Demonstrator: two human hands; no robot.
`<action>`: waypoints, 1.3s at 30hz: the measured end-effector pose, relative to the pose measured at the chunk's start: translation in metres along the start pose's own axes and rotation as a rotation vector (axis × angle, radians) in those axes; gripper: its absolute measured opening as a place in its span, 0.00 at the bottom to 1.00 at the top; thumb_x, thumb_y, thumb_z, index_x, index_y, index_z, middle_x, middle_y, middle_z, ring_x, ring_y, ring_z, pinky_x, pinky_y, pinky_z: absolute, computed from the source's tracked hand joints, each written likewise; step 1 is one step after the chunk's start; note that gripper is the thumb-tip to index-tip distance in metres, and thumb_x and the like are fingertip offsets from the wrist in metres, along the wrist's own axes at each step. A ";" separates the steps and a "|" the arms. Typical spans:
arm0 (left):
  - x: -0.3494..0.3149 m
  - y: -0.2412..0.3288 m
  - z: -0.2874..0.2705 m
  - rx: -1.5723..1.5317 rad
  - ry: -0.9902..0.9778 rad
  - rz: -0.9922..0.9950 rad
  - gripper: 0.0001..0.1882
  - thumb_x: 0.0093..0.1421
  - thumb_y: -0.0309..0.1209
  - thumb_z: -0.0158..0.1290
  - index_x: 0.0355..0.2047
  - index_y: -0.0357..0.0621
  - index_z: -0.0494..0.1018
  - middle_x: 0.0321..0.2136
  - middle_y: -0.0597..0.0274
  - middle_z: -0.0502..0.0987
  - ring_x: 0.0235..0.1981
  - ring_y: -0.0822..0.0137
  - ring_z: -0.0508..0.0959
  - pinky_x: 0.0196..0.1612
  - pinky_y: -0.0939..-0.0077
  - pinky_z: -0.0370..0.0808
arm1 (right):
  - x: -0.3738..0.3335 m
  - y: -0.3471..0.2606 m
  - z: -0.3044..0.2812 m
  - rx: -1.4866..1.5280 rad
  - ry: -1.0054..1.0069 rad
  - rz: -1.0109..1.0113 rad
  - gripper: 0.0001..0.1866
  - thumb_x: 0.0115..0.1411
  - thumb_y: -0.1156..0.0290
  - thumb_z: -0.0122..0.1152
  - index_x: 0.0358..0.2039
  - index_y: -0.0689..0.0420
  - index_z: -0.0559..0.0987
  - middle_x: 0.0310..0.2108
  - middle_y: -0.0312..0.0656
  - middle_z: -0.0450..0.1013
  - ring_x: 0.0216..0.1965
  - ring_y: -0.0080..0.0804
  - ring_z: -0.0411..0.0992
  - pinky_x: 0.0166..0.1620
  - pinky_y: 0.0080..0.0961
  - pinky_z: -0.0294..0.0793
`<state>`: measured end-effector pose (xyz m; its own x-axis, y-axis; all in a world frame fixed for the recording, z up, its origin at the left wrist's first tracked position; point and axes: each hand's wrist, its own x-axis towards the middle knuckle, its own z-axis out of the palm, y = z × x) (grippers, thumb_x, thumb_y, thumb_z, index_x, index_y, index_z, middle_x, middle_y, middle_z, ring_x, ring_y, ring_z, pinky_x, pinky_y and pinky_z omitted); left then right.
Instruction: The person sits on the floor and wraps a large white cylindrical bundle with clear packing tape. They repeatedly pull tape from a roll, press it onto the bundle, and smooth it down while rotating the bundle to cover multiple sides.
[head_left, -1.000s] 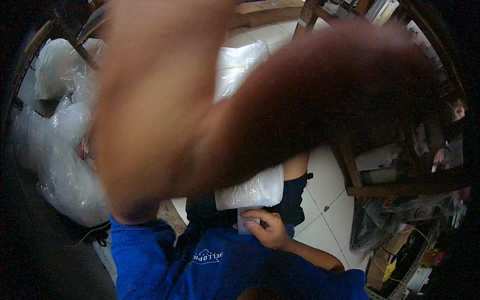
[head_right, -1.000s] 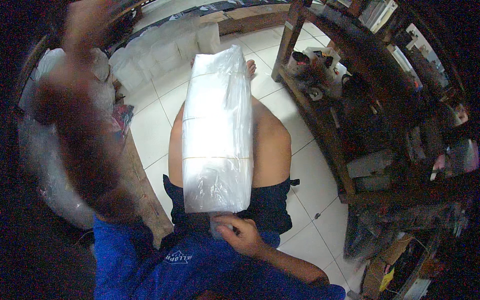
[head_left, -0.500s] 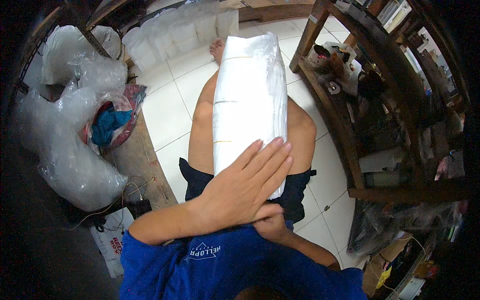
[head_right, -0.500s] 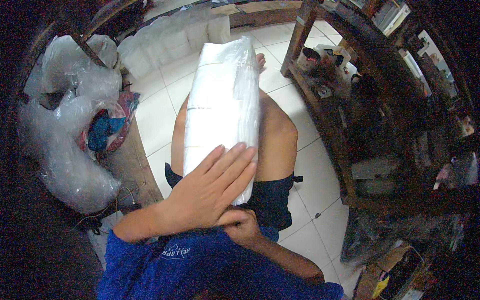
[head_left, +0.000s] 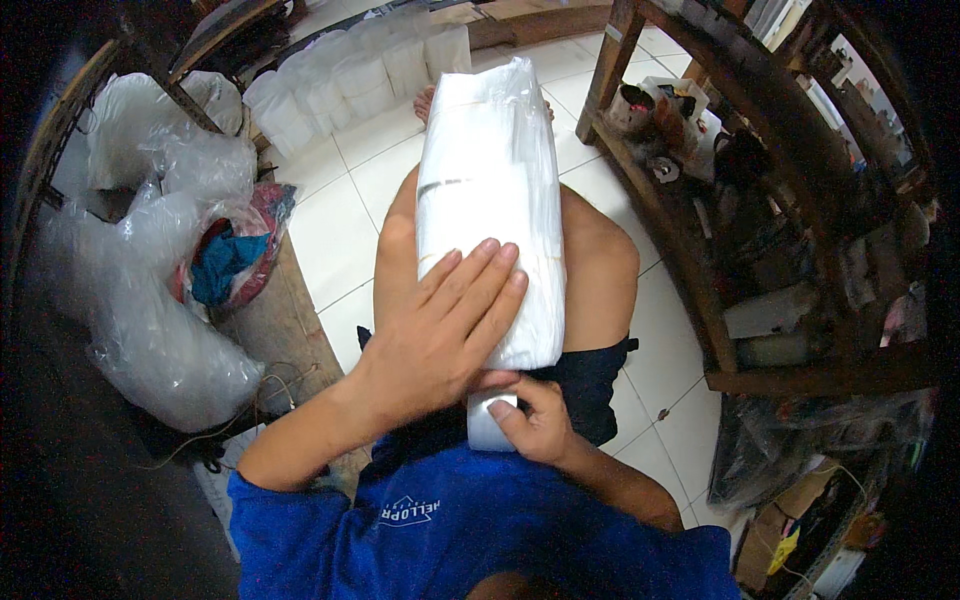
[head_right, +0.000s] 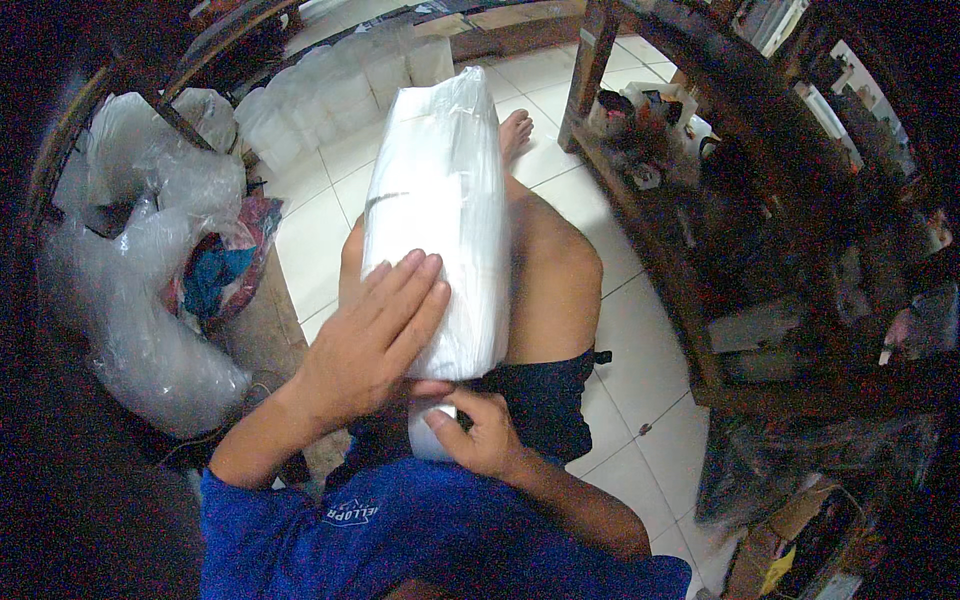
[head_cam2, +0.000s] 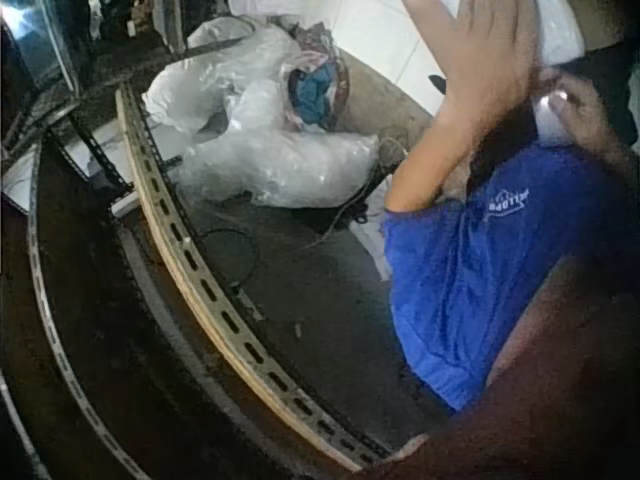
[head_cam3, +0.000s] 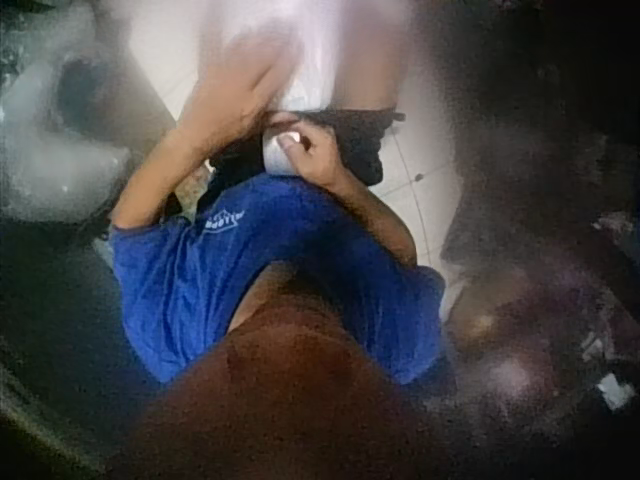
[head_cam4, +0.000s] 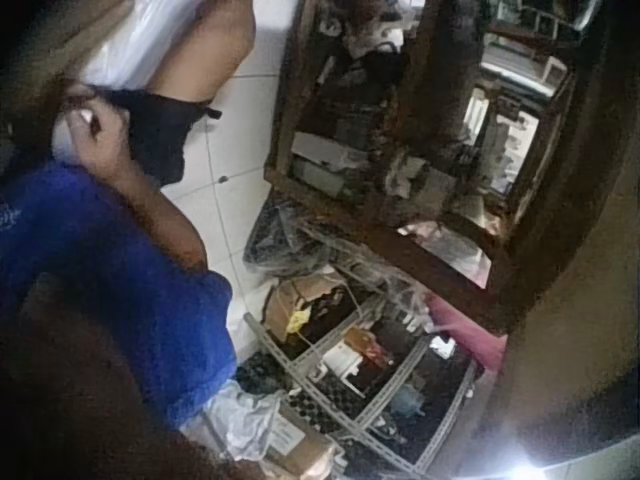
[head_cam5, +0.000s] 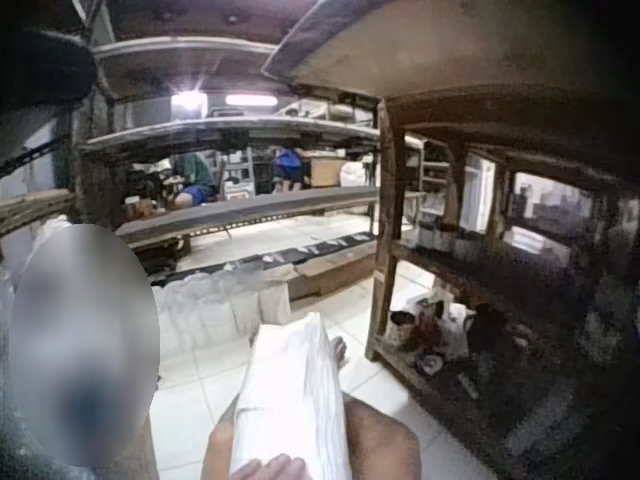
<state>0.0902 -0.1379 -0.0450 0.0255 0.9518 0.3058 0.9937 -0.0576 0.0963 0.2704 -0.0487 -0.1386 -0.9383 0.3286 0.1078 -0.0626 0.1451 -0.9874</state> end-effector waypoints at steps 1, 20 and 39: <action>0.006 -0.004 -0.002 0.007 0.004 0.004 0.47 0.51 0.56 0.56 0.60 0.30 0.62 0.62 0.37 0.63 0.65 0.42 0.63 0.64 0.49 0.63 | 0.007 -0.006 -0.003 0.009 0.017 -0.001 0.15 0.62 0.70 0.58 0.48 0.63 0.79 0.43 0.51 0.80 0.46 0.38 0.80 0.50 0.32 0.76; 0.031 -0.048 0.002 0.168 -0.007 -0.009 0.51 0.48 0.61 0.55 0.62 0.33 0.62 0.63 0.40 0.63 0.65 0.47 0.63 0.67 0.57 0.62 | 0.051 0.024 -0.007 0.006 0.000 -0.182 0.20 0.60 0.63 0.61 0.51 0.58 0.75 0.40 0.51 0.78 0.43 0.46 0.80 0.46 0.37 0.77; 0.021 -0.035 0.003 0.324 -0.041 -0.064 0.55 0.43 0.63 0.57 0.63 0.33 0.62 0.64 0.42 0.62 0.66 0.49 0.63 0.67 0.59 0.61 | 0.008 0.030 0.019 0.057 -0.004 -0.139 0.17 0.67 0.74 0.49 0.56 0.58 0.67 0.38 0.55 0.76 0.38 0.49 0.79 0.42 0.41 0.78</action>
<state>0.0562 -0.1154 -0.0445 -0.0405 0.9620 0.2702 0.9763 0.0957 -0.1942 0.2542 -0.0593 -0.1699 -0.9206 0.3051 0.2438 -0.2113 0.1358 -0.9679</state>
